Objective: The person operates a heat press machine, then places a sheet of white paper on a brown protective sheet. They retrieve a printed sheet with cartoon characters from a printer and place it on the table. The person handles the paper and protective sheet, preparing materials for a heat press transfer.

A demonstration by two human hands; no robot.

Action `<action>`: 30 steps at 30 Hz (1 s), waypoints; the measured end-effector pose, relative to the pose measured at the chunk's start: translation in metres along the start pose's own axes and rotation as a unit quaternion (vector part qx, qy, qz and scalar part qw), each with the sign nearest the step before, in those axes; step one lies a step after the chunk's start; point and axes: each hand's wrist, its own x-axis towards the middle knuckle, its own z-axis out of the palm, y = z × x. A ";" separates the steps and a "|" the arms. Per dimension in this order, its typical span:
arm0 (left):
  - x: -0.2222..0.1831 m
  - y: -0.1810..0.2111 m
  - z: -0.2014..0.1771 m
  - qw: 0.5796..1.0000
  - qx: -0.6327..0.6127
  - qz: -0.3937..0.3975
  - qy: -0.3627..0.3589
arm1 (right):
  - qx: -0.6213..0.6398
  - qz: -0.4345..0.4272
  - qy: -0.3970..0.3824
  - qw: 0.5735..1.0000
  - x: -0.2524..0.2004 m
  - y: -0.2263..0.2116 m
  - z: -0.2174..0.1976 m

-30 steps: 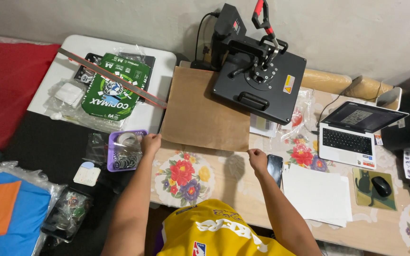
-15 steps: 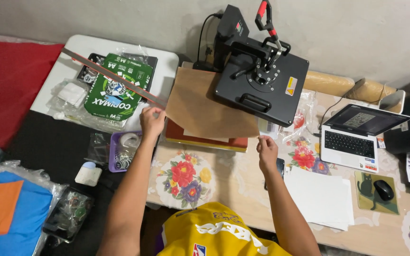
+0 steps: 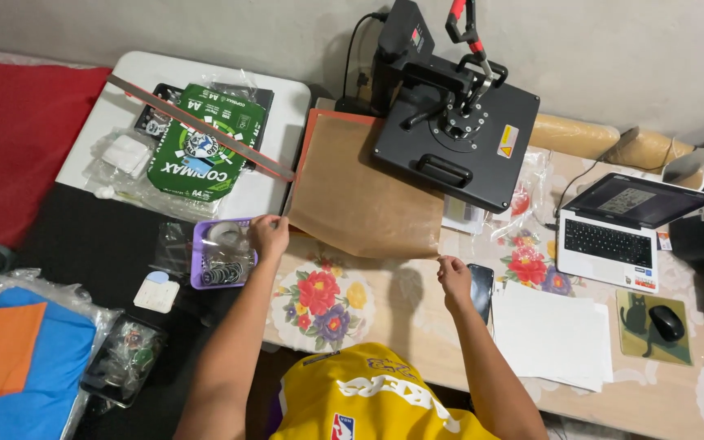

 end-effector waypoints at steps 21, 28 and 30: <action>-0.083 -0.080 -0.007 0.981 -0.189 -0.031 0.019 | 0.038 0.005 -0.059 0.998 -0.069 0.015 -0.045; -0.215 -0.065 -0.121 0.964 -0.255 -0.071 -0.009 | 0.277 0.025 -0.132 0.951 -0.190 0.023 -0.117; -0.219 -0.096 -0.097 0.965 -0.194 -0.179 -0.009 | 0.132 0.107 -0.073 0.983 -0.204 0.023 -0.104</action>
